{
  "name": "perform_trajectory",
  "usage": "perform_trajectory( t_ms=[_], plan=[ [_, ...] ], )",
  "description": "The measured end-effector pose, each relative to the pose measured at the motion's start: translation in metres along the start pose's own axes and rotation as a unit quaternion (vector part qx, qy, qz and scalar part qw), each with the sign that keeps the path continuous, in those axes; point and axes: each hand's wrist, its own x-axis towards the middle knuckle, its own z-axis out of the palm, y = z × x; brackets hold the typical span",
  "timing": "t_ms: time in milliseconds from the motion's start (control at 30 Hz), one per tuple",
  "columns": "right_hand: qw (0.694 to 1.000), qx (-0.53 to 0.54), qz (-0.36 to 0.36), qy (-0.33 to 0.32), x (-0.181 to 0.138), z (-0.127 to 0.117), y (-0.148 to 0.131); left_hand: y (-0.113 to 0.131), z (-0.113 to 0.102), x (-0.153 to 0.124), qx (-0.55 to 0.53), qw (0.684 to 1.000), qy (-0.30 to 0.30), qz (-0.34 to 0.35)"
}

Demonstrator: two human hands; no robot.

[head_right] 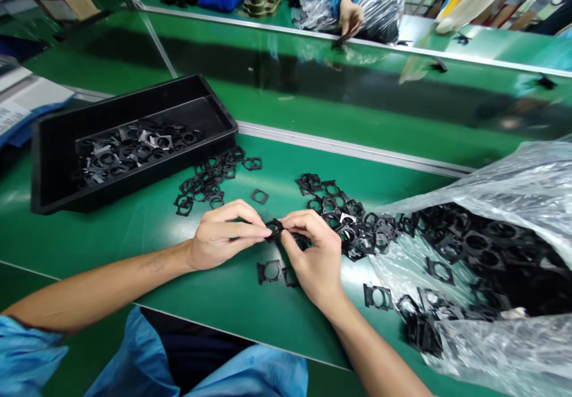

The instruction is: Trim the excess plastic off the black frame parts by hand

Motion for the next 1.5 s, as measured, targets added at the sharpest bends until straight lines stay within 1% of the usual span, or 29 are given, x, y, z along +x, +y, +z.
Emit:
perform_trajectory(
  t_ms=[167, 400, 633, 767, 867, 967, 1067, 1167, 1233, 1300, 1500],
  plan=[
    [1.000, 0.001, -0.003, 0.003, -0.0001, 0.0003, 0.0004, -0.0013, 0.0009, -0.0011, -0.005, 1.000, 0.008, 0.004],
    [1.000, -0.003, 0.000, -0.002, -0.0005, 0.0009, -0.0006, -0.0022, 0.0002, -0.0016, -0.018, 1.000, 0.014, -0.012],
    [1.000, 0.010, 0.019, -0.007, -0.0015, 0.0015, 0.0003, -0.0016, -0.0015, 0.0019, -0.051, 0.994, 0.025, -0.089],
    [0.999, -0.036, -0.026, -0.006, 0.0010, -0.0019, 0.0000, -0.0033, 0.0001, 0.0020, -0.060, 0.991, 0.041, -0.114],
    [0.996, -0.058, -0.061, -0.008, 0.0016, -0.0039, -0.0016, -0.0040, 0.0006, 0.0016, -0.064, 0.988, 0.040, -0.135],
    [0.996, -0.062, -0.064, -0.010, 0.0003, -0.0033, -0.0027, -0.0045, 0.0006, 0.0014, -0.062, 0.986, 0.035, -0.151],
    [0.997, -0.058, -0.048, -0.002, -0.0012, -0.0018, -0.0025, -0.0051, 0.0008, 0.0007, -0.053, 0.988, 0.032, -0.143],
    [0.996, -0.067, -0.050, 0.023, -0.0010, -0.0020, -0.0020, -0.0048, 0.0009, -0.0011, -0.040, 0.994, 0.008, -0.105],
    [0.994, -0.083, -0.071, 0.030, 0.0000, -0.0029, -0.0019, -0.0035, 0.0004, -0.0022, -0.042, 0.996, -0.017, -0.078],
    [0.990, -0.099, -0.098, 0.027, 0.0008, -0.0038, -0.0017, -0.0018, -0.0008, -0.0026, -0.050, 0.996, -0.037, -0.066],
    [0.977, -0.142, -0.156, 0.017, -0.0012, -0.0035, 0.0011, 0.0018, -0.0052, -0.0005, -0.090, 0.990, -0.073, -0.085]
  ],
)
